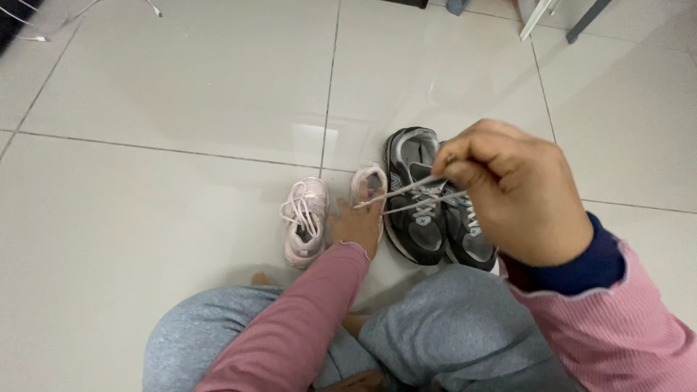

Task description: The person sits on the floor and unlaces a pair of gray sneakers, then moves to a pair of pink sneakers. They remove the laces from the pink shoes and begin re-lacing one pink sneaker by threading the laces through the eyelets.

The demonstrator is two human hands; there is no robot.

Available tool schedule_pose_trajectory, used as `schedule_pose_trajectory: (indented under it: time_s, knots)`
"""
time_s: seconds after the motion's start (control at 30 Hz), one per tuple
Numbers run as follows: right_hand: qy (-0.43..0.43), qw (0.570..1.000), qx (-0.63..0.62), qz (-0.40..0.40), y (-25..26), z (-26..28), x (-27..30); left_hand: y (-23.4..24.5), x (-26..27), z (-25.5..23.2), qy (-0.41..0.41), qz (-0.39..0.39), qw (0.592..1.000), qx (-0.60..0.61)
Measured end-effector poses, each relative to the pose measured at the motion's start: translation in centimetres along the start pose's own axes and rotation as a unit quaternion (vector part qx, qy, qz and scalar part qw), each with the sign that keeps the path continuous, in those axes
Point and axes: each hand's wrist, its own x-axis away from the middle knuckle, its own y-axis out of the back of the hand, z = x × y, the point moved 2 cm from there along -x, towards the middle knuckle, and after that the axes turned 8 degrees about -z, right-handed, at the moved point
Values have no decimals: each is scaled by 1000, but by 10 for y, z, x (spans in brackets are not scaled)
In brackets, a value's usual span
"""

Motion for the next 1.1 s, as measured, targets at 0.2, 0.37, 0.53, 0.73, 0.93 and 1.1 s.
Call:
schedule_pose_trajectory:
  time_s: [0.2, 0.37, 0.53, 0.73, 0.93, 1.1]
  knots:
    - [-120, 979, -131, -100, 1, -40, -6, 18, 26, -15, 18, 74, 963, 260]
    - [-116, 970, -168, -132, 0, -58, -1, -9, 14, 16, 245, 27, 911, 332]
    - [-131, 967, -180, -122, 1, -63, 9, -36, 24, 15, 250, 105, 911, 312]
    - [-26, 998, -14, -46, 13, -33, 9, -47, 22, 20, 225, 149, 917, 294]
    - [58, 996, 55, 26, 7, 20, -12, -35, 19, 17, 223, 168, 932, 232]
    - [292, 951, -4, 101, -44, 85, -14, -22, 21, 16, 219, 192, 933, 213]
